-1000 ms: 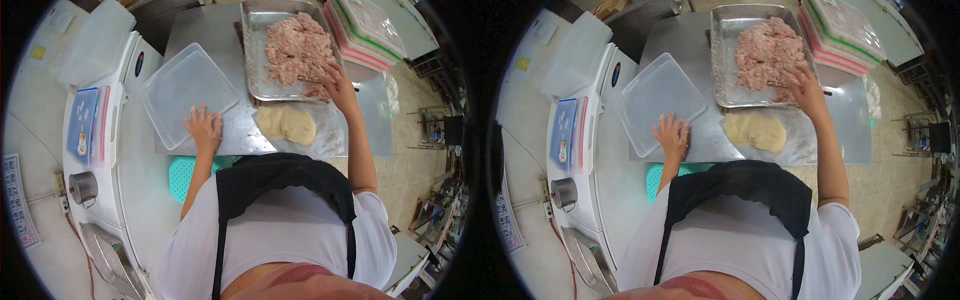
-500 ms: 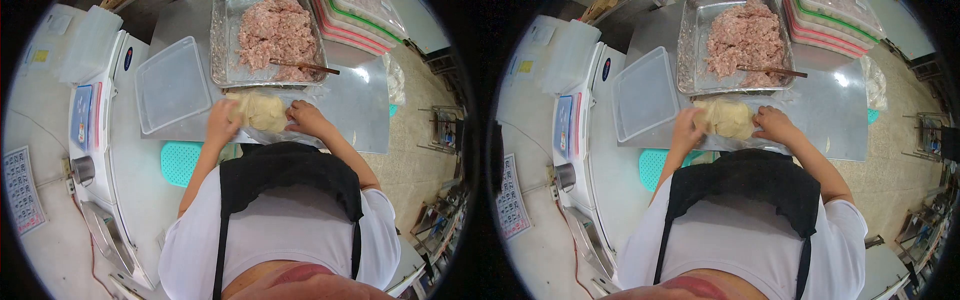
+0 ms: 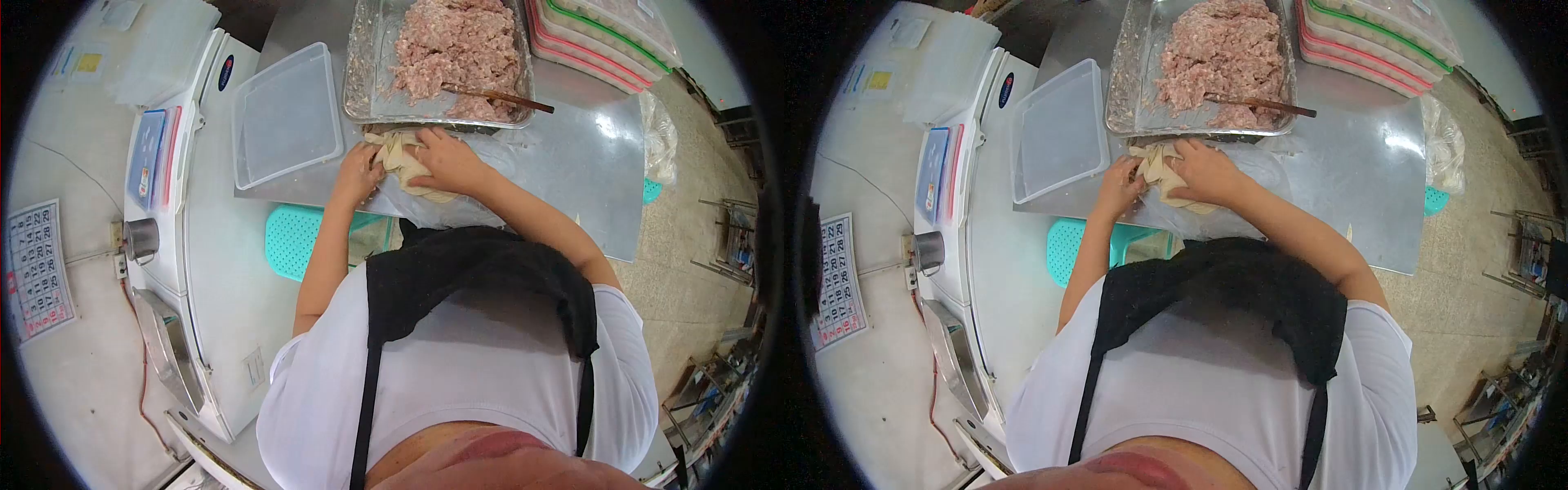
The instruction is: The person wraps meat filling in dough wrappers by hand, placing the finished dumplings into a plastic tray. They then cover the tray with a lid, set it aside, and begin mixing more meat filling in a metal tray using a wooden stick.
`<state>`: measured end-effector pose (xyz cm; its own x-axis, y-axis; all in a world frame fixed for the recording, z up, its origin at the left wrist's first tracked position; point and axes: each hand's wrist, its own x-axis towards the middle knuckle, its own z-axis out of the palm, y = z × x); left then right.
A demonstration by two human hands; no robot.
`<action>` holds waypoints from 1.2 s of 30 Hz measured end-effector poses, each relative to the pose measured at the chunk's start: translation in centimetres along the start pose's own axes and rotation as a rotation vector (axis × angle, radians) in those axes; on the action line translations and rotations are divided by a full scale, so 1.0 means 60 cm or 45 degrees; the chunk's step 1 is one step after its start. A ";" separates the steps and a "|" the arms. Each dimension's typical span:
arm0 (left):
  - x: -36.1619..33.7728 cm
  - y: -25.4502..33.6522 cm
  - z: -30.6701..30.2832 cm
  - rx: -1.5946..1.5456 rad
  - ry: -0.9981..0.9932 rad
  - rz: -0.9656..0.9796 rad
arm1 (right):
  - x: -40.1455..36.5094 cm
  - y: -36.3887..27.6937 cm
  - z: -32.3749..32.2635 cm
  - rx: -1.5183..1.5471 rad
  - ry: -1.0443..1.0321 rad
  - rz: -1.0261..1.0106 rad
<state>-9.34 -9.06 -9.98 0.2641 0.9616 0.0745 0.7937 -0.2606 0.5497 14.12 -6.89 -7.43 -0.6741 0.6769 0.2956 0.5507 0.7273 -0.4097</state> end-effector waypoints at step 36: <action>0.019 0.021 -0.052 -0.096 0.102 0.406 | -0.047 -0.020 -0.144 -0.349 -0.149 0.580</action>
<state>-9.75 -8.02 -6.62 0.4464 0.8372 0.3159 0.6344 -0.5451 0.5482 19.61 -8.67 -0.30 -0.3790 0.9247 0.0365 0.8974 0.3769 -0.2292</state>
